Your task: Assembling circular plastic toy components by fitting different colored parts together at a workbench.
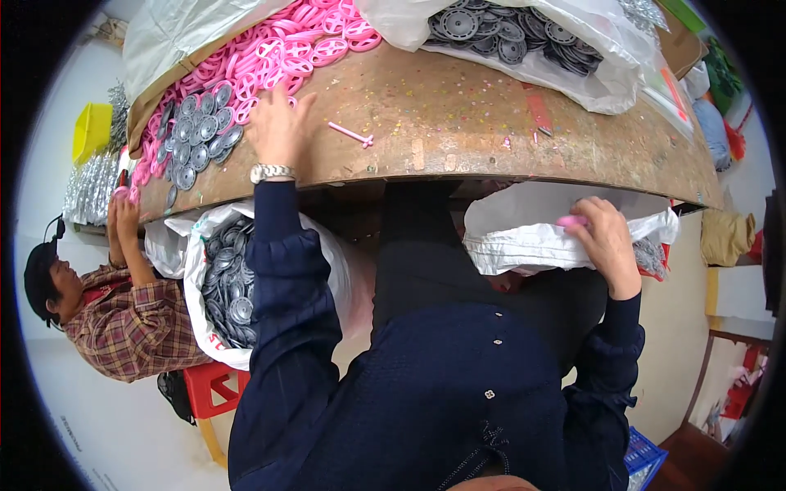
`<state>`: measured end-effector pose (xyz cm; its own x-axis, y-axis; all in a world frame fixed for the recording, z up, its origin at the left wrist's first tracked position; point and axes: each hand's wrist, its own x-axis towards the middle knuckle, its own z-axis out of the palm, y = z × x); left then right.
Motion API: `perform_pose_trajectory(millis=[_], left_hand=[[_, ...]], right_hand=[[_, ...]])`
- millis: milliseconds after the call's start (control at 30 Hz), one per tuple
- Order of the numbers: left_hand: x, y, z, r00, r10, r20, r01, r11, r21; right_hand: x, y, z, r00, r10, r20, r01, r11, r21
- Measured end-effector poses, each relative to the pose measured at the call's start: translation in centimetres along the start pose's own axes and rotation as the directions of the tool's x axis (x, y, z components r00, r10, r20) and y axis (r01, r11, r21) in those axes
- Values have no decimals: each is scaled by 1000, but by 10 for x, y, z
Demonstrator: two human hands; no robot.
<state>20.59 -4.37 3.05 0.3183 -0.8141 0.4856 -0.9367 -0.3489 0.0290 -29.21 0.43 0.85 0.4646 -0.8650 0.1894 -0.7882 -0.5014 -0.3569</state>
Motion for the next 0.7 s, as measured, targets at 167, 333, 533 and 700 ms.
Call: perform_pose_trajectory(millis=[167,333,533,700], left_hand=[[12,-44,42,986,-141,93,139,990,28],[9,-51,58,998,-40,-48,39,999,-10],[-11,14,26,961,79,-266,-194,878,-438],[-52,98,-10,959,205,-193,-281,622,-731]], right_hand=[[5,-11,-8,999,-21,41,18,996,83],[30,-31,-19,1000,-5,-14,9,958,288],[97,-42,-17,976,56,-209,22,935,355],[180,-3,8,922,108,-372,73,894,442]])
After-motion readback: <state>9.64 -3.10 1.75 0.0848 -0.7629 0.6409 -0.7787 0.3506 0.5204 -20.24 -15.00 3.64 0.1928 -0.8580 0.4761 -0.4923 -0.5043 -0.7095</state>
